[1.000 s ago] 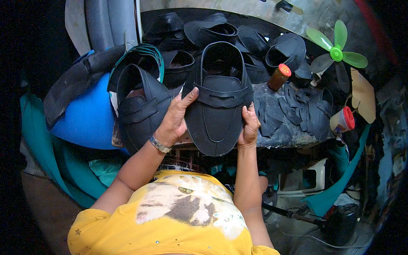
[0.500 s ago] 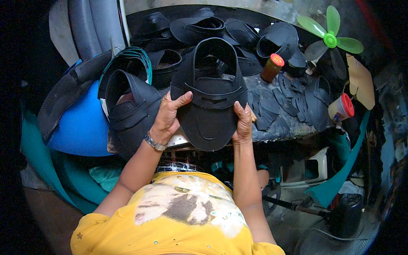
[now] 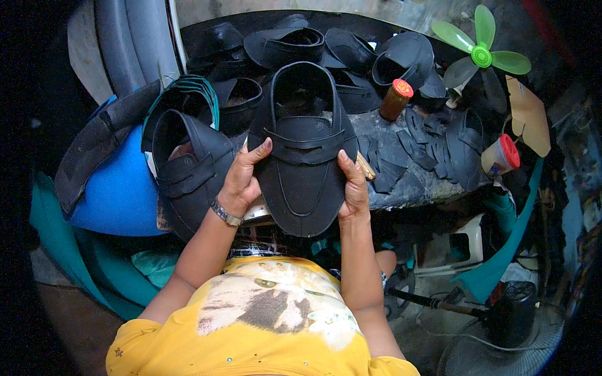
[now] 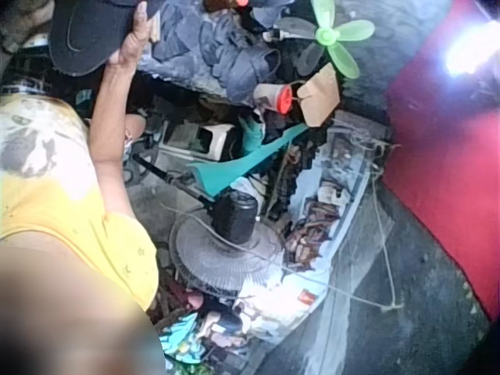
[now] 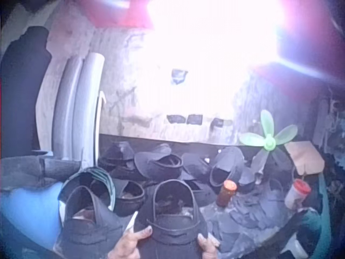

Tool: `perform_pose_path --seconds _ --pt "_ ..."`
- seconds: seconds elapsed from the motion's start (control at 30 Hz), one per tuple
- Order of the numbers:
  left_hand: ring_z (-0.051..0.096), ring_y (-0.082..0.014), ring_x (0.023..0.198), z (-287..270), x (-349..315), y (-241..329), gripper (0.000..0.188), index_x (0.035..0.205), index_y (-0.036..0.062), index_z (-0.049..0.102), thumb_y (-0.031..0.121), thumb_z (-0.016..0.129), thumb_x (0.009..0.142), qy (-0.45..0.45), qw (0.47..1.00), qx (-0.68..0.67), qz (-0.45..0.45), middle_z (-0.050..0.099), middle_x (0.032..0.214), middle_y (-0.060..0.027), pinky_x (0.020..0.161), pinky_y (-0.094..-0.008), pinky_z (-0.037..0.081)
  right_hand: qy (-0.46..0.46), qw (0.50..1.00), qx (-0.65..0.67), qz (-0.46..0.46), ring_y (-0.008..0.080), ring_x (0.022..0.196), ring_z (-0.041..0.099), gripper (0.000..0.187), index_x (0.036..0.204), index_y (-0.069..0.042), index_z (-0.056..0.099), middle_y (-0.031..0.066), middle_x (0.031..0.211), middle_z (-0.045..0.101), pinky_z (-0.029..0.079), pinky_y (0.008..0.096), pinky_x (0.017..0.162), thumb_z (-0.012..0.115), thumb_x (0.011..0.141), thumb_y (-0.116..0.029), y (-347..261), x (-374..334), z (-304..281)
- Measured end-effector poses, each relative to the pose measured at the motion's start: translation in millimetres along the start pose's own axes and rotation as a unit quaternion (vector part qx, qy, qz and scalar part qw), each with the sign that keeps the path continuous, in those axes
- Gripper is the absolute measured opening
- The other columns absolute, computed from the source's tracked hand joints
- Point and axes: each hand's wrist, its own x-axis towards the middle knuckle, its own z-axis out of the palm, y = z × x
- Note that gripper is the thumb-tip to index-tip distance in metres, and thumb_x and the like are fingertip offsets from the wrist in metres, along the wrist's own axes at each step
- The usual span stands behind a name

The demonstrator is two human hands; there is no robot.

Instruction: The person sits on the floor and repairs black slip-on shoes by hand. They pick up individual shoes, apply a small piece of black material to the upper, press it into place, and set the shoe down. The person repeats this process for several shoes, occasionally comparing pairs.

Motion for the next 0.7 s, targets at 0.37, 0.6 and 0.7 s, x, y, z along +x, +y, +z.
perform_pose_path --seconds 0.37,0.6,0.7 --pt "0.063 -0.0270 0.106 -4 2 0 0.030 0.115 0.0041 0.060 0.022 0.063 0.092 -0.024 0.998 -0.050 -0.027 0.065 0.115 -0.0146 0.095 -0.0452 0.050 0.005 0.977 -0.167 -0.135 0.0241 0.091 0.068 0.038 0.120 0.004 0.054 0.0167 0.109 0.066 0.058 0.0368 0.080 0.055 0.096 -0.025 -8 -24 40" --pt "0.063 -0.0274 0.106 -10 4 -1 0.030 0.114 0.0038 0.062 0.024 0.062 0.092 -0.027 0.996 -0.059 -0.055 0.065 0.115 -0.0152 0.095 -0.0456 0.050 0.065 0.956 -0.237 -0.158 0.0245 0.092 0.068 0.055 0.120 0.004 0.052 0.0180 0.109 0.064 0.057 0.0352 0.082 0.043 0.099 -0.046 -5 -43 63" --pt "0.063 -0.0277 0.106 -8 3 0 0.030 0.114 0.0038 0.062 0.024 0.063 0.092 -0.032 0.997 -0.053 -0.050 0.065 0.116 -0.0152 0.095 -0.0458 0.050 0.077 0.954 -0.238 -0.164 0.0246 0.092 0.068 0.054 0.120 0.004 0.053 0.0174 0.109 0.064 0.057 0.0349 0.080 0.044 0.099 -0.046 -4 -44 63"
